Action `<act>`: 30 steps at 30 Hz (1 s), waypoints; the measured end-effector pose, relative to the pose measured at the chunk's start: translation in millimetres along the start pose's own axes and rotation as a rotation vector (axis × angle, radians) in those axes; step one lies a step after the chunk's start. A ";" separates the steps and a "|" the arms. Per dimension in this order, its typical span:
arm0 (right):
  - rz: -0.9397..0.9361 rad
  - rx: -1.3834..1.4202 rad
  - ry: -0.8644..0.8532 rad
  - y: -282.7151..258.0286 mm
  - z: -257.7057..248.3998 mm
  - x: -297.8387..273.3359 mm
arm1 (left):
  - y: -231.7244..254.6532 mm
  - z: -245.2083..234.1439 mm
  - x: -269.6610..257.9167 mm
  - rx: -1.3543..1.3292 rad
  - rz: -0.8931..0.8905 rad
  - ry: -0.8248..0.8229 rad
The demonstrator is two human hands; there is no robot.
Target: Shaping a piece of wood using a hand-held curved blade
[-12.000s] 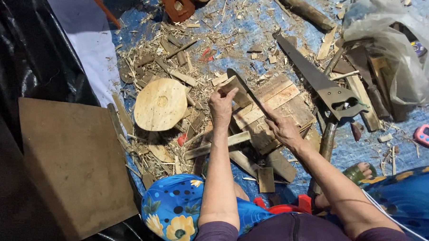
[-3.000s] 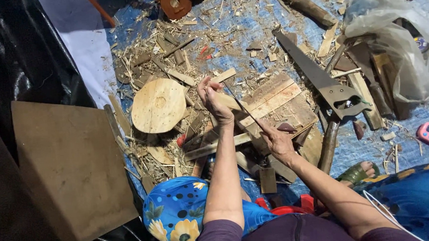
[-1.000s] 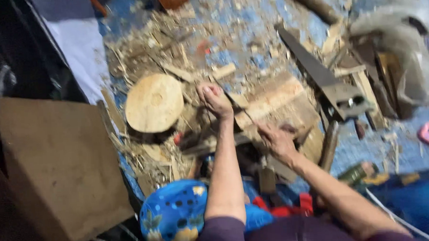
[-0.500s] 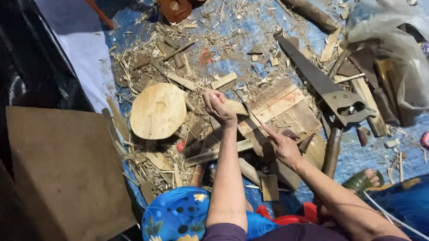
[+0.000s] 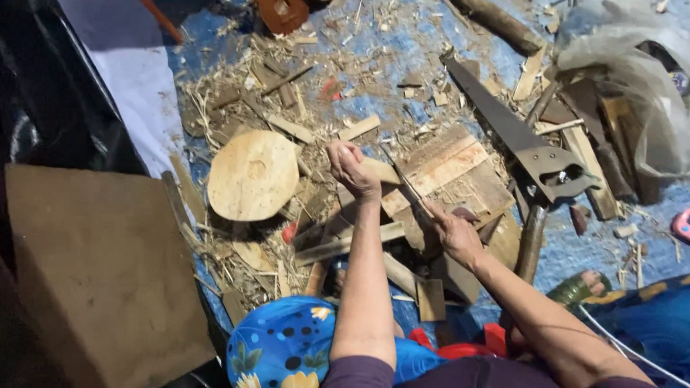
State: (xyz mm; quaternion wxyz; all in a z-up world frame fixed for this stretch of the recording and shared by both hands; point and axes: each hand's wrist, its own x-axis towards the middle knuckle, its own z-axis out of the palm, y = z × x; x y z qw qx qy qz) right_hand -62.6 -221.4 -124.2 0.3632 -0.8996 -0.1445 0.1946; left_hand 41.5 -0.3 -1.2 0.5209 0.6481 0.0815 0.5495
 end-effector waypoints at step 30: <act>-0.115 0.357 0.158 -15.7 -27.0 -15.7 | -4.4 10.0 -22.0 0.114 -0.364 0.169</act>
